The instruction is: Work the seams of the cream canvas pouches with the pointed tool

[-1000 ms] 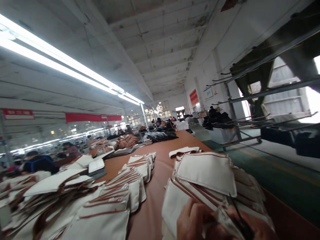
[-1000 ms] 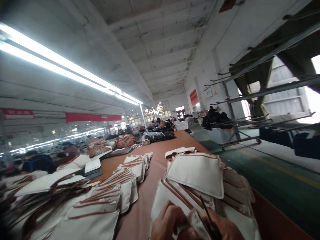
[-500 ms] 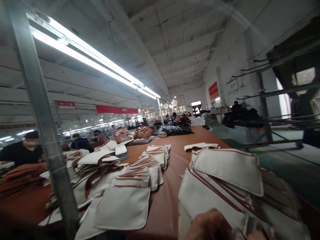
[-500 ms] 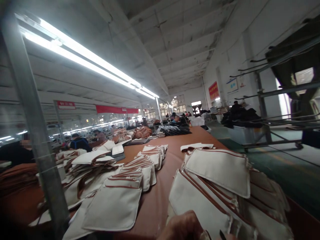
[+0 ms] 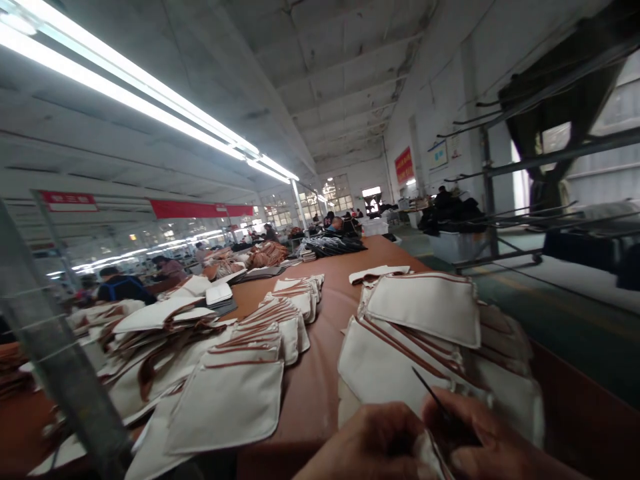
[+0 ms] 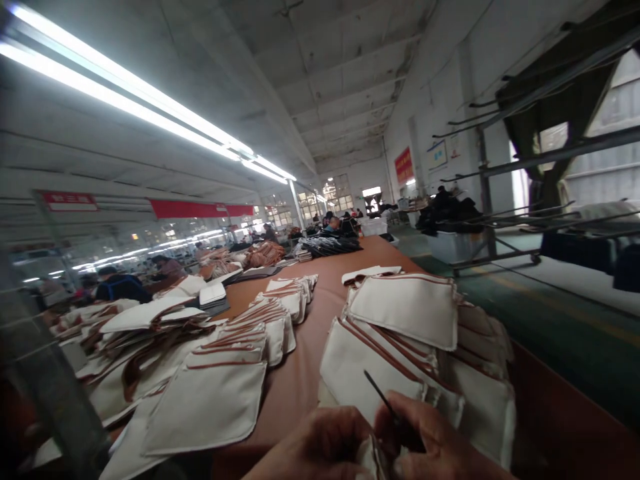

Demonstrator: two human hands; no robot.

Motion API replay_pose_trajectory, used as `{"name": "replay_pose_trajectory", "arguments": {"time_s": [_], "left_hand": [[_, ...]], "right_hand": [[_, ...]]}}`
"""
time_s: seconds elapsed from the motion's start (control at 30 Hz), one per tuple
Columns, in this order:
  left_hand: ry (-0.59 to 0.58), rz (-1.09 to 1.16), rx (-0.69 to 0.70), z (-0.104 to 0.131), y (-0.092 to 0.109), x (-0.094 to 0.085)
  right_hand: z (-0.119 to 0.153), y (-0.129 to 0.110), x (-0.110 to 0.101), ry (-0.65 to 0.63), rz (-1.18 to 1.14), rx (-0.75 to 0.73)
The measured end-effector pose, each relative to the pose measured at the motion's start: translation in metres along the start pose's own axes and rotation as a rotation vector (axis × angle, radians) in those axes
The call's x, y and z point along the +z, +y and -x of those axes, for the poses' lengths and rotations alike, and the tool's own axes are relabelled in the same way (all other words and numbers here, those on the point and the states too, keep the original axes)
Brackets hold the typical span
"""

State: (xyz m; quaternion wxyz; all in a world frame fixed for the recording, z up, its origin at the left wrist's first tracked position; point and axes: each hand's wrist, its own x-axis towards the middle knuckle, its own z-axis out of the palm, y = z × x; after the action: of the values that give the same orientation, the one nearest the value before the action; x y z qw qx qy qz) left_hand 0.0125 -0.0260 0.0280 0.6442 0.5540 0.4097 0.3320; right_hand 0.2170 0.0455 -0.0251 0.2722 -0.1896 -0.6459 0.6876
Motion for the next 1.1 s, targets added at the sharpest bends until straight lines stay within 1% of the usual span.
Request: {"name": "replay_pose_trajectory", "arguments": {"time_s": [0.07,0.1,0.17,0.27,0.33,0.43,0.5,0.63,0.73,0.8,0.83,0.93,1.0,1.07,1.1], "left_hand": [[0.031,0.064,-0.012,-0.003,0.0,0.002],[0.028,0.089,-0.014,-0.006,-0.001,0.003],[-0.001,0.152,-0.007,-0.013,-0.005,0.002],[-0.051,0.141,-0.045,-0.021,-0.011,0.001],[-0.039,0.108,-0.063,-0.024,-0.013,0.0],[-0.022,0.067,-0.047,-0.024,-0.009,0.003],[0.01,0.034,-0.034,-0.024,-0.004,0.007],[0.144,-0.02,-0.033,-0.025,0.0,0.016],[0.155,-0.008,-0.06,-0.025,-0.001,0.02],[0.146,0.015,-0.072,-0.026,-0.002,0.021],[0.145,0.03,-0.071,-0.026,-0.002,0.021],[0.181,0.075,-0.063,-0.028,-0.006,0.022],[0.196,0.082,-0.07,-0.029,-0.01,0.023],[0.161,0.07,-0.081,-0.029,-0.011,0.025],[0.137,0.063,-0.083,-0.029,-0.01,0.027]], "right_hand": [[0.004,-0.01,-0.006,-0.053,-0.048,0.03],[0.004,-0.014,-0.01,-0.064,-0.053,0.026],[0.004,-0.019,-0.018,-0.037,-0.02,0.003],[0.004,-0.02,-0.028,-0.043,0.017,-0.043],[0.005,-0.02,-0.029,-0.076,0.048,-0.075],[0.008,-0.021,-0.029,-0.096,0.098,-0.092],[0.01,-0.022,-0.029,-0.106,0.12,-0.083],[0.012,-0.024,-0.029,-0.102,0.124,-0.071],[0.014,-0.027,-0.028,-0.081,0.155,-0.086],[0.016,-0.031,-0.026,-0.067,0.256,-0.129],[0.016,-0.032,-0.025,-0.053,0.341,-0.174],[0.018,-0.033,-0.022,-0.005,0.707,-0.402],[0.017,-0.027,-0.02,0.012,0.984,-0.576],[0.015,-0.017,-0.02,0.004,1.213,-0.689],[0.013,-0.012,-0.02,0.0,1.271,-0.722]]}}
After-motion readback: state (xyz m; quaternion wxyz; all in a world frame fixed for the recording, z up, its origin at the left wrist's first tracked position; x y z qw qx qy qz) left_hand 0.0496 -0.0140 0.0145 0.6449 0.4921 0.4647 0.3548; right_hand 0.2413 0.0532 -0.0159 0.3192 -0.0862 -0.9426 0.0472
